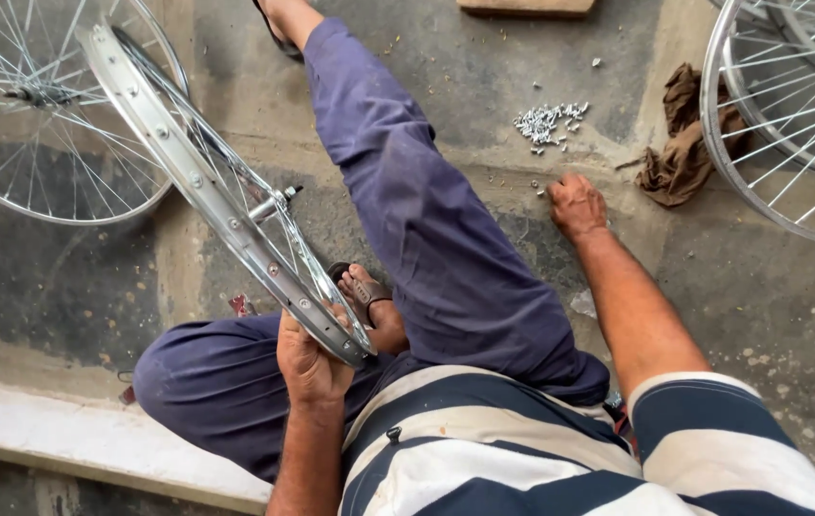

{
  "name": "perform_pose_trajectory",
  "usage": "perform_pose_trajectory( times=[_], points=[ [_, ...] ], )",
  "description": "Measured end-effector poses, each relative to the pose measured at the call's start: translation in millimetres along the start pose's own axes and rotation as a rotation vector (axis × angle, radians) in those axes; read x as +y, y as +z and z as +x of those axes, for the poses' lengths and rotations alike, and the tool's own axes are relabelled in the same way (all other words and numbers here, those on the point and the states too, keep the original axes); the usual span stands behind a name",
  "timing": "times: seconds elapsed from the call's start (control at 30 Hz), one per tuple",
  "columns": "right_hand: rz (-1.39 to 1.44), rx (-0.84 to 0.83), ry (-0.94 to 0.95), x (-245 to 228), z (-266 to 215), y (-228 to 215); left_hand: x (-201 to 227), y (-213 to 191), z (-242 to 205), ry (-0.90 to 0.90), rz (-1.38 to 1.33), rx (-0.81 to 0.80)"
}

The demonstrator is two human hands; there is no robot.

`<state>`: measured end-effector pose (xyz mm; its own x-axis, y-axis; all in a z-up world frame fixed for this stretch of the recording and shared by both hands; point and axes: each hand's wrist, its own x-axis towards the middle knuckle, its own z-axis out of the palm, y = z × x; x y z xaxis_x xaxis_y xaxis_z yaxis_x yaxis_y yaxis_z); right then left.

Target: The person sits on the floor and attaches small metal nipples to the ends of bicycle spokes on a wheel rim. They pick up nipples from a pile on the floor and screw them onto the spoke ends by hand, rotating the wheel as needed.

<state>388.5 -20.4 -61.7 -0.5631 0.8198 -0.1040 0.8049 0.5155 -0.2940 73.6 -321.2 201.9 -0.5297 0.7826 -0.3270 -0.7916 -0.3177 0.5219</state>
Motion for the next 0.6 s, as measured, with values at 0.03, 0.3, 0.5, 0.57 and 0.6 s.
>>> perform_pose_trajectory(
  times=[0.03, 0.3, 0.5, 0.57, 0.6],
  points=[
    [-0.011, -0.019, 0.007, 1, -6, 1, 0, 2, 0, -0.010, 0.002, -0.005],
    [0.000, -0.116, 0.107, -2, -71, 6, -2, 19, 11, -0.034, 0.012, -0.006],
    [0.260, -0.022, 0.148, -28, -128, 13, -4, 19, 10, -0.034, 0.033, -0.011],
    [0.403, 0.120, 0.228, -23, -129, 12, -5, 18, 11, -0.032, 0.031, -0.021],
    [0.407, 0.104, 0.336, -18, -128, 9, -5, 18, 11, -0.035, 0.028, -0.028]
  ],
)
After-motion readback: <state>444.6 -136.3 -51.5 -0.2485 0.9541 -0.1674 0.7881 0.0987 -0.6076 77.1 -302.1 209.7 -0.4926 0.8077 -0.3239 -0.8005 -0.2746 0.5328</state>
